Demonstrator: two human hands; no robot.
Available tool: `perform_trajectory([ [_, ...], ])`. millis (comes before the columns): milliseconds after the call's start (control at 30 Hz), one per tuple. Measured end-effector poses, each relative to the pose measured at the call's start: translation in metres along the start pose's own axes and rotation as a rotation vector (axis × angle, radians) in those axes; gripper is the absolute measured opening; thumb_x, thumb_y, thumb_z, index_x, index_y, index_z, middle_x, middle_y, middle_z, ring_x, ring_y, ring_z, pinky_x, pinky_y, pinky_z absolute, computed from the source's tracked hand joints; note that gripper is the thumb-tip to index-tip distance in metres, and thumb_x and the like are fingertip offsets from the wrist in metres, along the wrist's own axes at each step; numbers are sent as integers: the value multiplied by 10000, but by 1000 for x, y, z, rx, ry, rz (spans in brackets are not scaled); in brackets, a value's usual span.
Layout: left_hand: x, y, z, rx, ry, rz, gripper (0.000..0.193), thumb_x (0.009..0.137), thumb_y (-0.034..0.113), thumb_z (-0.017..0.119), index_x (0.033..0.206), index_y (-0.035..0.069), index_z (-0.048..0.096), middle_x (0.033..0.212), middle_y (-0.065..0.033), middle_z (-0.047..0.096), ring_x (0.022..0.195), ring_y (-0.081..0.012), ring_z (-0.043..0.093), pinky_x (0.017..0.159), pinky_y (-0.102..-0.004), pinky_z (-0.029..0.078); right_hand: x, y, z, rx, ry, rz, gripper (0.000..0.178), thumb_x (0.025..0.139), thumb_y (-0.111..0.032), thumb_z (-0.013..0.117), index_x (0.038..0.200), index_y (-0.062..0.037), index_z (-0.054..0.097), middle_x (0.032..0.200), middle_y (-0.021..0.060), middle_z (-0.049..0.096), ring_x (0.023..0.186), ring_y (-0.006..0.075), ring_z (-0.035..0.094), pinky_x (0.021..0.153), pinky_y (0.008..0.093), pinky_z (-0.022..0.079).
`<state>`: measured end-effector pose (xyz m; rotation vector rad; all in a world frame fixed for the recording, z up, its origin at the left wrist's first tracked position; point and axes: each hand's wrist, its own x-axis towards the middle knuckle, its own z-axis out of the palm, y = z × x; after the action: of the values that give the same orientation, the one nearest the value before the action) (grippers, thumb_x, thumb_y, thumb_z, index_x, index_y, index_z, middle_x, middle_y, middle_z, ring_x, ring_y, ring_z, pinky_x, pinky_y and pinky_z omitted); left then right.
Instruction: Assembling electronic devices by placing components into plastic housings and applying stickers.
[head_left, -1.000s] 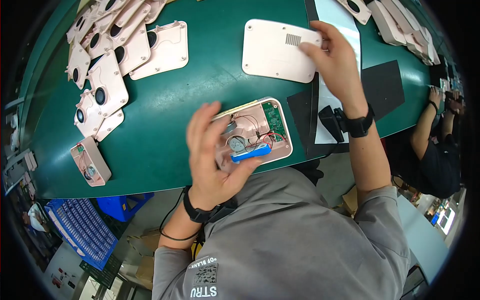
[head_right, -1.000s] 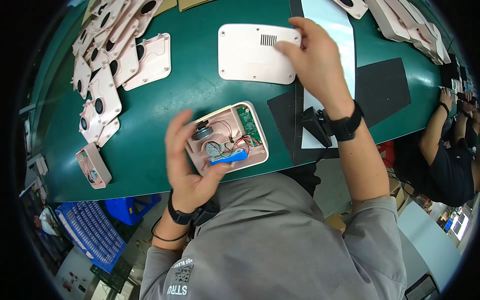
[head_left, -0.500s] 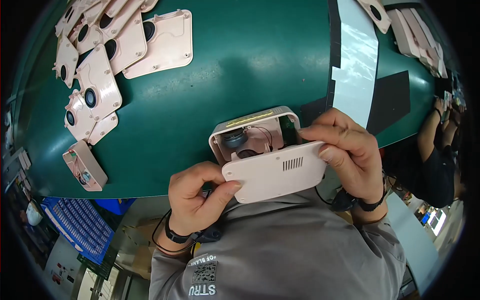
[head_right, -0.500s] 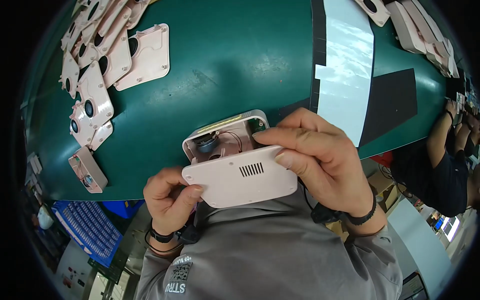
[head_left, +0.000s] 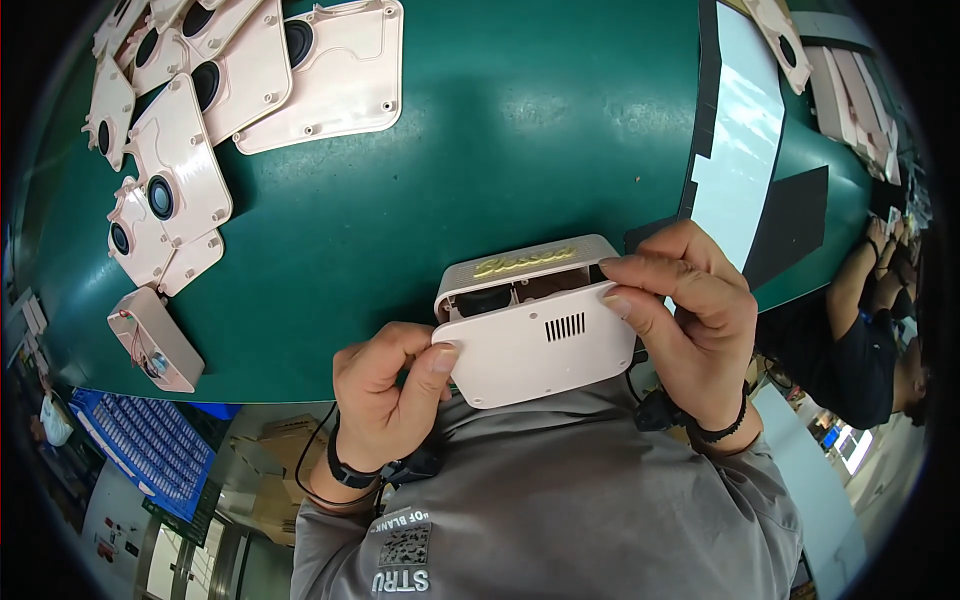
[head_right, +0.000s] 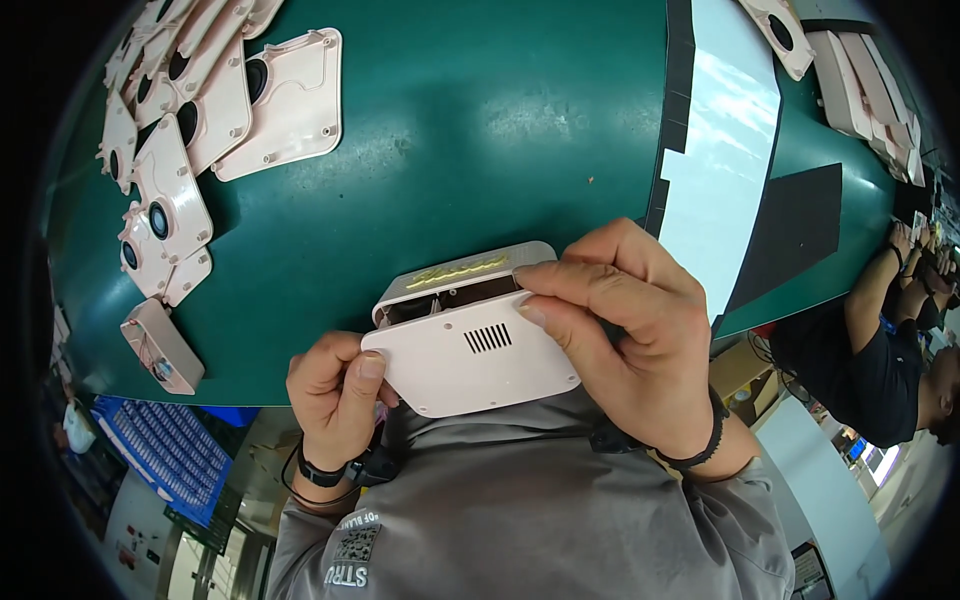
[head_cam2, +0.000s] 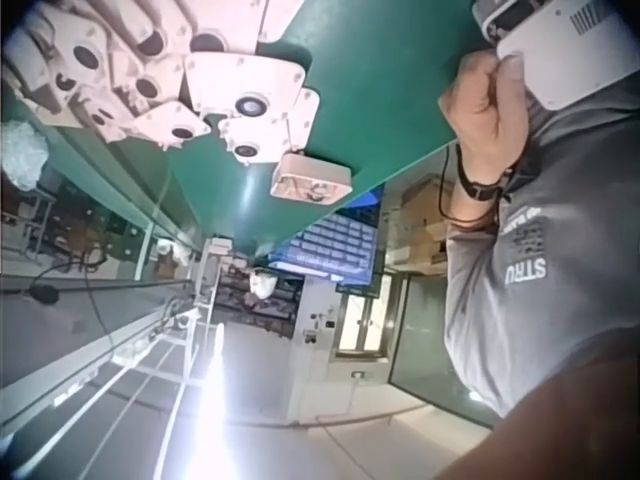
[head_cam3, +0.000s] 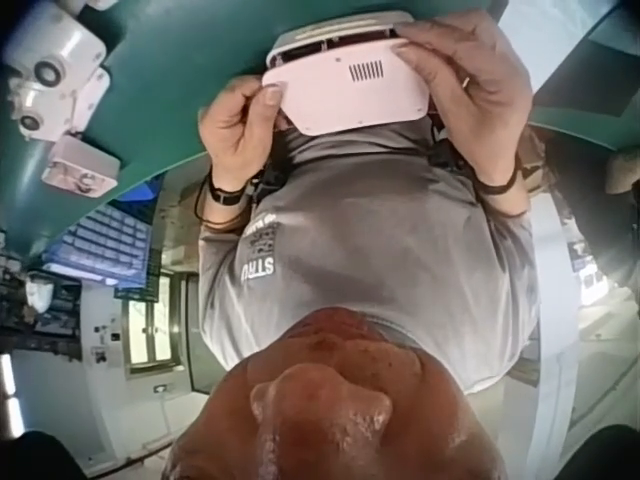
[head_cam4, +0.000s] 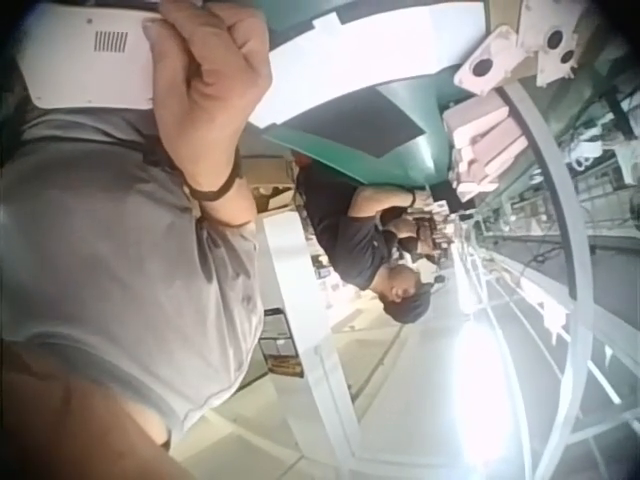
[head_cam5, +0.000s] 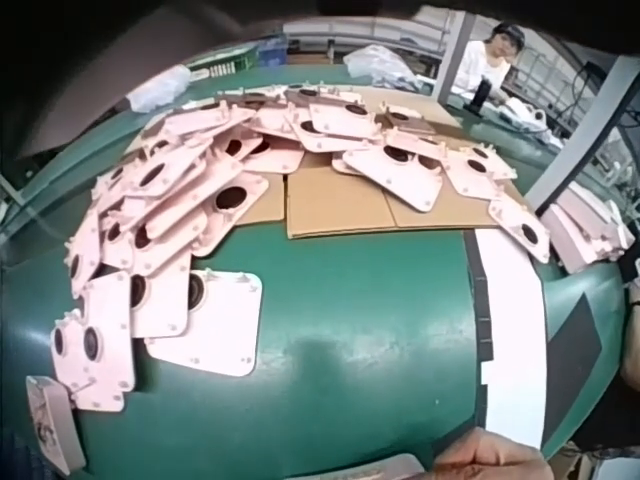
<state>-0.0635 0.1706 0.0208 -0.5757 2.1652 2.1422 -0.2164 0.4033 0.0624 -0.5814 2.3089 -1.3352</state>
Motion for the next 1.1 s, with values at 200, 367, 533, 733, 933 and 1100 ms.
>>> perform_trajectory([
  [200, 1, -3, 2, 6, 5, 18, 142, 1045, 101, 719, 963, -13, 703, 730, -54, 705, 574, -84, 650, 511, -237, 479, 1, 5, 2, -14, 16, 19, 251, 838, 23, 847, 1086, 32, 809, 993, 70, 635, 889, 166, 597, 776, 271, 472],
  [367, 4, -3, 6, -9, 35, -11, 145, 1043, 105, 723, 957, -11, 704, 729, -52, 704, 575, -88, 643, 515, -241, 477, 3, 4, 3, -31, 20, 45, 228, 845, 30, 838, 1071, 33, 812, 1004, 59, 622, 897, 164, 589, 782, 263, 463],
  [533, 8, -3, 6, 125, 58, -19, 134, 1012, 93, 752, 945, -6, 692, 710, -64, 689, 569, -114, 634, 522, -258, 477, 5, 9, 12, -70, 58, 34, 275, 861, 39, 823, 1133, 21, 787, 987, 50, 605, 891, 136, 578, 769, 248, 453],
  [733, 17, 11, 8, 643, 104, 173, 185, 942, 106, 796, 1050, 12, 679, 1025, -158, 739, 875, -278, 735, 726, -365, 561, 4, 18, 18, -21, 105, 158, 335, 882, 31, 813, 1202, 18, 712, 967, 31, 586, 861, 101, 561, 732, 241, 463],
  [933, 29, 15, 32, 888, -244, 657, 543, 934, 402, 779, 1341, 77, 625, 1507, -244, 543, 1374, -446, 539, 1088, -612, 400, 2, 20, 30, -123, 129, 89, 282, 952, -94, 781, 1194, 14, 687, 961, 98, 657, 795, 178, 641, 680, 304, 515],
  [1100, 11, -8, 30, 1127, -349, 727, 843, 938, 674, 662, 1566, 141, 483, 1662, -288, 377, 1523, -507, 375, 1184, -747, 200, -26, 19, 30, -327, -25, 113, 370, 1039, -325, 688, 1136, 30, 652, 821, 182, 704, 706, 335, 711, 609, 424, 543],
])
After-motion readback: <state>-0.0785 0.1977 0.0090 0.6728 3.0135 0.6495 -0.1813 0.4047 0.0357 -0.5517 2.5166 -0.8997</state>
